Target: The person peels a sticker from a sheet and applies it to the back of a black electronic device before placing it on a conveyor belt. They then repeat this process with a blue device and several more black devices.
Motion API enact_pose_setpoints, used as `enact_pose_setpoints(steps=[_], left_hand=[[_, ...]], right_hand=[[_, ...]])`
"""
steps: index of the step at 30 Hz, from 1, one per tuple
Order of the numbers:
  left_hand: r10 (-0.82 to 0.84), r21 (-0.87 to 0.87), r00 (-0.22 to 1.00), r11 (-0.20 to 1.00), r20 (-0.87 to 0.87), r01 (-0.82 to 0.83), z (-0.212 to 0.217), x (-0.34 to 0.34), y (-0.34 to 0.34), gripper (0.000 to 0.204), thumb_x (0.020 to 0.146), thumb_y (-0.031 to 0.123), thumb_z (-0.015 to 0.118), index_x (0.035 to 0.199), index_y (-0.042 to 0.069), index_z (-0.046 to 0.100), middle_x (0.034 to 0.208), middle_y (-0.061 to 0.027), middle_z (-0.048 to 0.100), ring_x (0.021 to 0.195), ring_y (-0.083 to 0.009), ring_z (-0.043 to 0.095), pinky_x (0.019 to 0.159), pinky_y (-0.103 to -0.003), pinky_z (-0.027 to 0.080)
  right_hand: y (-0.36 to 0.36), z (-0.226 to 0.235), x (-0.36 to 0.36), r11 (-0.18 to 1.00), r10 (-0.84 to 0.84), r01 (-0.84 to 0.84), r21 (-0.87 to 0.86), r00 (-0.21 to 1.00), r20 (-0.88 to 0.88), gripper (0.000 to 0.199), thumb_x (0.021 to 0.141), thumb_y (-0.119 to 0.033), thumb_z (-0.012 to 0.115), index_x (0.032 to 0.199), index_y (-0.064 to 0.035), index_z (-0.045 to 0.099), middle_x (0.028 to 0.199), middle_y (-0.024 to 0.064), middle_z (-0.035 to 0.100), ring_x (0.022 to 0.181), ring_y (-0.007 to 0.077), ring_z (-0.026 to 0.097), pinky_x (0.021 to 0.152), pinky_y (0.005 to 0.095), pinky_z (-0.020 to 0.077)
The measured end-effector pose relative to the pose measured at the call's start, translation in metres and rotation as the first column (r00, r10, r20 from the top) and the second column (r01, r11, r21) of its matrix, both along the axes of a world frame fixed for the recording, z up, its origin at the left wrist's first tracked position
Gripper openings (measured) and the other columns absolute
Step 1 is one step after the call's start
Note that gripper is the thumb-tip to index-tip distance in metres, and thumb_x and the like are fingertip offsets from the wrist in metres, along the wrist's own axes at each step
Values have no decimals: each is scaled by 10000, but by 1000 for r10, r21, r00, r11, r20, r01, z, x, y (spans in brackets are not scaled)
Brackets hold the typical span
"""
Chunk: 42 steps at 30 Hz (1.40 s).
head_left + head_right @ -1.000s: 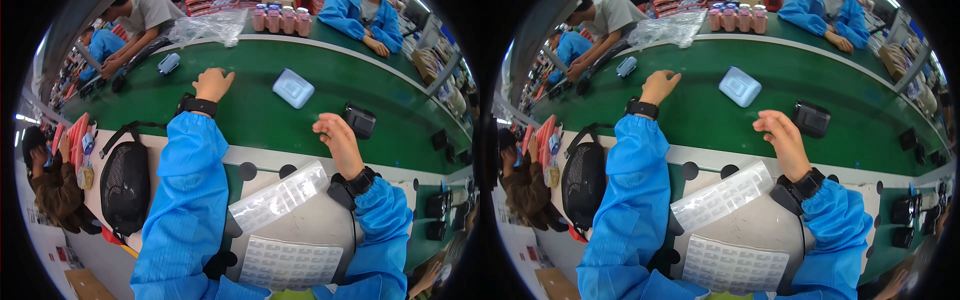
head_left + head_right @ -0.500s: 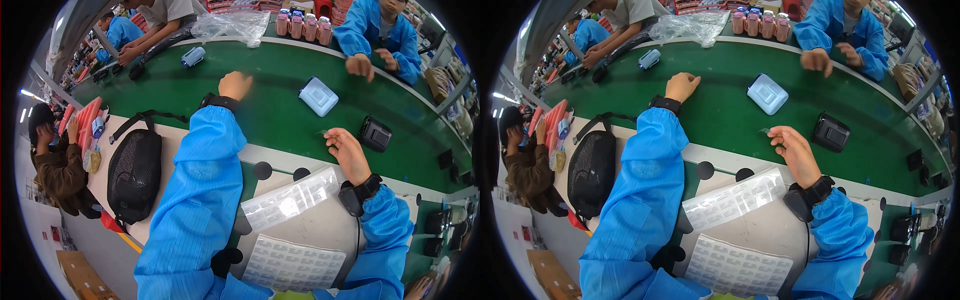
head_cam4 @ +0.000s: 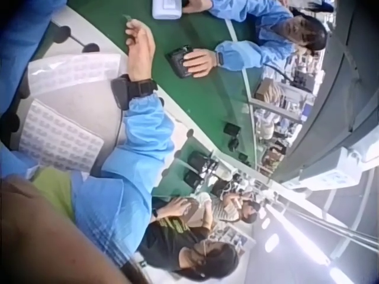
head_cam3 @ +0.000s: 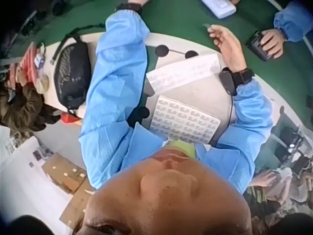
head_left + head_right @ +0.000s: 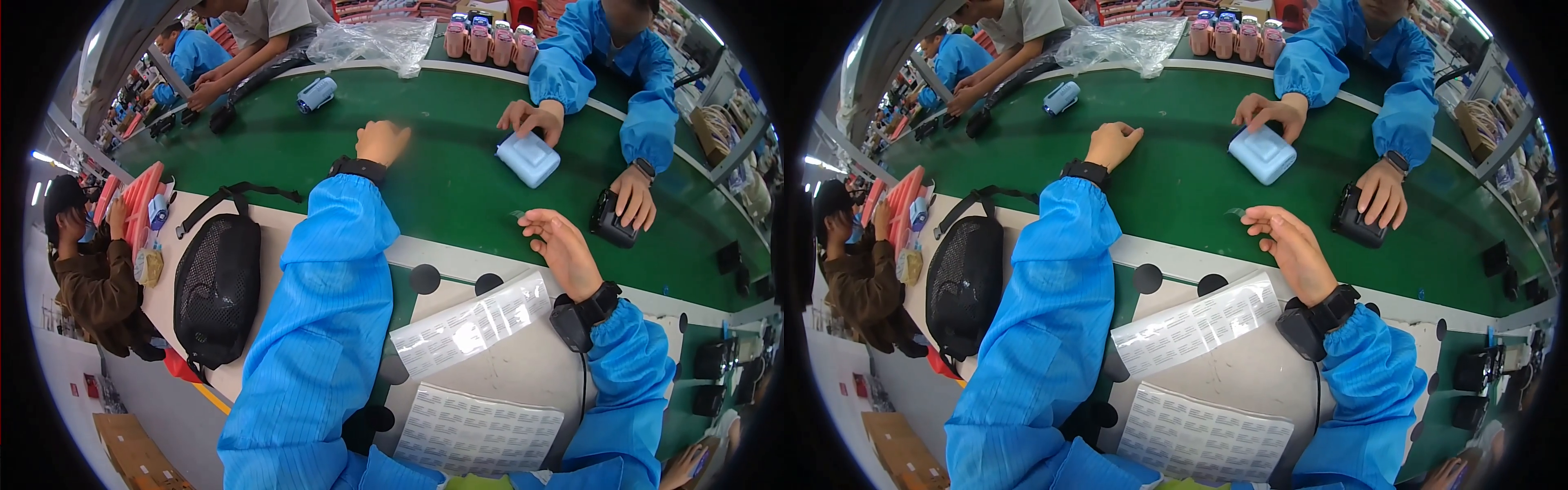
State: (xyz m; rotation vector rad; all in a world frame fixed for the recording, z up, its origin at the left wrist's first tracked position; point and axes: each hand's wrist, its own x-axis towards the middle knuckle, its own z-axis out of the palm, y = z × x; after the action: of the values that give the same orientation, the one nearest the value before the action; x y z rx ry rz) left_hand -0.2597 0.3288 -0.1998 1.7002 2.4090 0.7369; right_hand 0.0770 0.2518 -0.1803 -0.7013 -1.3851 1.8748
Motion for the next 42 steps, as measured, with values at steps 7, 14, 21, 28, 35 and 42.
enact_pose_setpoints(steps=[7,14,21,28,35,42], left_hand=[[40,46,996,998,-84,-37,-5,7,2,342,772,377,575,837,59,678,875,-176,627,861,-339,577,804,-402,451],[81,162,992,985,-94,-65,-11,8,0,287,765,346,591,858,86,669,931,-130,612,862,-328,572,770,-406,466],[80,143,992,988,-99,-66,-11,14,0,265,768,339,588,868,107,669,939,-111,611,864,-314,575,752,-409,473],[13,70,999,997,52,-17,-13,12,2,292,760,337,551,905,105,654,1013,-113,573,972,-342,494,803,-460,406],[-7,101,998,995,63,1,-16,11,6,281,760,328,545,890,108,662,966,-128,598,922,-339,537,783,-450,427],[-42,144,995,989,93,28,-7,8,12,275,738,316,573,827,69,654,882,-153,623,781,-360,588,709,-434,468]], right_hand=[[2,-1,4,999,40,-40,34,999,-11,257,905,-286,415,827,-60,511,984,78,525,866,125,449,745,249,341],[2,-1,3,1000,-4,5,26,999,-32,288,912,-289,402,739,-70,473,946,88,522,837,136,438,730,254,340],[1,1,2,999,-8,9,42,1000,-29,293,915,-290,396,739,-69,475,929,92,526,834,142,441,729,257,341],[1,-2,1,999,-11,12,45,1000,-29,289,915,-287,391,744,-70,476,922,90,531,826,141,444,726,258,341],[1,-3,1,999,-4,4,52,1000,-18,275,915,-278,389,759,-70,478,922,88,535,817,136,442,724,255,341],[5,4,5,998,-10,11,61,1000,-16,270,914,-274,392,761,-70,481,923,88,538,814,135,442,725,253,341]])
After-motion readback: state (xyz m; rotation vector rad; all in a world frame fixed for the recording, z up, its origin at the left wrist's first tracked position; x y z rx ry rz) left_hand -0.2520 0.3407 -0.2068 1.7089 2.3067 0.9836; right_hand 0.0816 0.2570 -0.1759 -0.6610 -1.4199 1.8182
